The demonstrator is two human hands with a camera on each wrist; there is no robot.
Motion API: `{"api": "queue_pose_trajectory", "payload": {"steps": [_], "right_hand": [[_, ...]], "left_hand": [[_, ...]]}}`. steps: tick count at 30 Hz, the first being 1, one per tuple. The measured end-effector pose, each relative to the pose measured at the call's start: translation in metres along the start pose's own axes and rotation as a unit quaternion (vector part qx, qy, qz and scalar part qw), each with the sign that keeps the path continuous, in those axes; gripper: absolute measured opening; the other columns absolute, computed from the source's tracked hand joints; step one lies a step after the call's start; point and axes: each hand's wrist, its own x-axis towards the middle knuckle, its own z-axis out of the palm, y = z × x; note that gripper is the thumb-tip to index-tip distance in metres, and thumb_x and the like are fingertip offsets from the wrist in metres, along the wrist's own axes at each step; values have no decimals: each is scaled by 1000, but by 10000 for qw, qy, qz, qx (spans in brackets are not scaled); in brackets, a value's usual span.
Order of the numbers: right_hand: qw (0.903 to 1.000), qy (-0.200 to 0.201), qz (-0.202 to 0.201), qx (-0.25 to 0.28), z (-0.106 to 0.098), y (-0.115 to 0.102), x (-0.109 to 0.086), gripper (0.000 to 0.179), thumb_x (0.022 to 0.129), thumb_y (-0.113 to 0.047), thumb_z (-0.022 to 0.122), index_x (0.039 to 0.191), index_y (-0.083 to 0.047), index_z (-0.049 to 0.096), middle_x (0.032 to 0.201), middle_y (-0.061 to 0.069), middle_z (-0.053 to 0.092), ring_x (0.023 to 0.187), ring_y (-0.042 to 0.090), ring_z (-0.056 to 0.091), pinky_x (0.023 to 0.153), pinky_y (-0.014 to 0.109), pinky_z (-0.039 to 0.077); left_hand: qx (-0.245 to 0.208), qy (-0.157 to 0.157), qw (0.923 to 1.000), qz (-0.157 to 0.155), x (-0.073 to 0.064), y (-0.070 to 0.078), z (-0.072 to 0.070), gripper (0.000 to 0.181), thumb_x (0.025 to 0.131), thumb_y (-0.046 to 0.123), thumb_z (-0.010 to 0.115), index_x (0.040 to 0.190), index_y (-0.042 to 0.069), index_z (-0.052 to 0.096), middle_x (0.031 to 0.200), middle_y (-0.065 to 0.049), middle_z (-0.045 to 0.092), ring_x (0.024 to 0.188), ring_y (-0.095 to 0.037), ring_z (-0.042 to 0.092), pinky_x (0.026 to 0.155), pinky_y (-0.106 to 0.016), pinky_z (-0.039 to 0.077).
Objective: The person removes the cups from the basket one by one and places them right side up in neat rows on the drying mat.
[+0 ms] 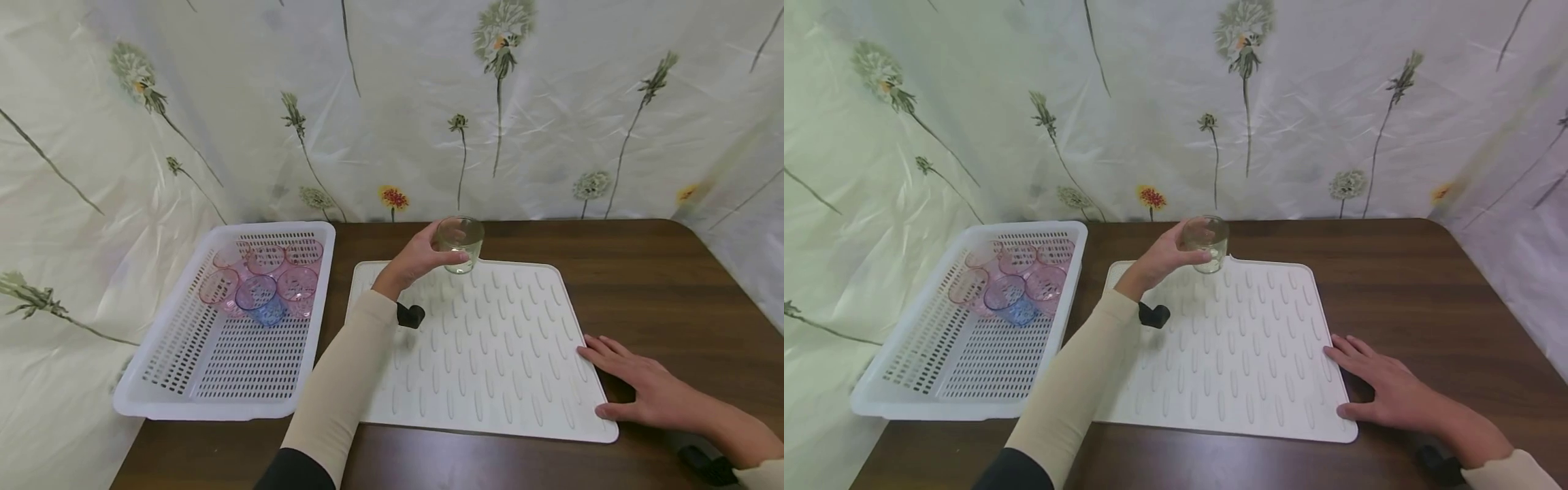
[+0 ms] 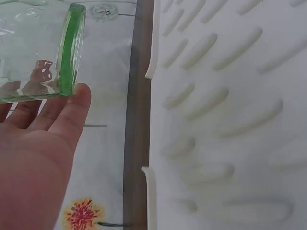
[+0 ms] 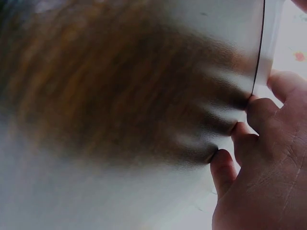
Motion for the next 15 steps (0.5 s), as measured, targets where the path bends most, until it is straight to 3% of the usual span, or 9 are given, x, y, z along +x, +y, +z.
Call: {"api": "queue_pose_trajectory", "payload": {"steps": [7,12,15], "right_hand": [[10000,-30,-56,-51,-2,-2,3,92,74,-37,84,153,-21,39,159,-32,7,143,-20,-9,85,56,39],[9994,37,-113,-317,-3,0,2,95,73,-37,85,154,-23,37,160,-32,5,145,-18,-9,93,41,36],[9995,-49,9,-305,-2,1,0,94,74,-39,84,154,-24,37,160,-32,5,144,-19,-10,93,40,36]], "left_hand": [[13,-28,10000,-45,2,-7,11,68,87,18,76,147,28,44,139,-3,60,132,-17,53,111,-36,44],[-144,-90,9999,11,6,-11,19,68,89,15,73,148,24,41,141,-5,59,134,-18,51,111,-34,43],[-145,-25,9999,-9,8,-15,26,65,89,17,73,146,21,43,140,-4,60,134,-16,51,111,-33,43]]}}
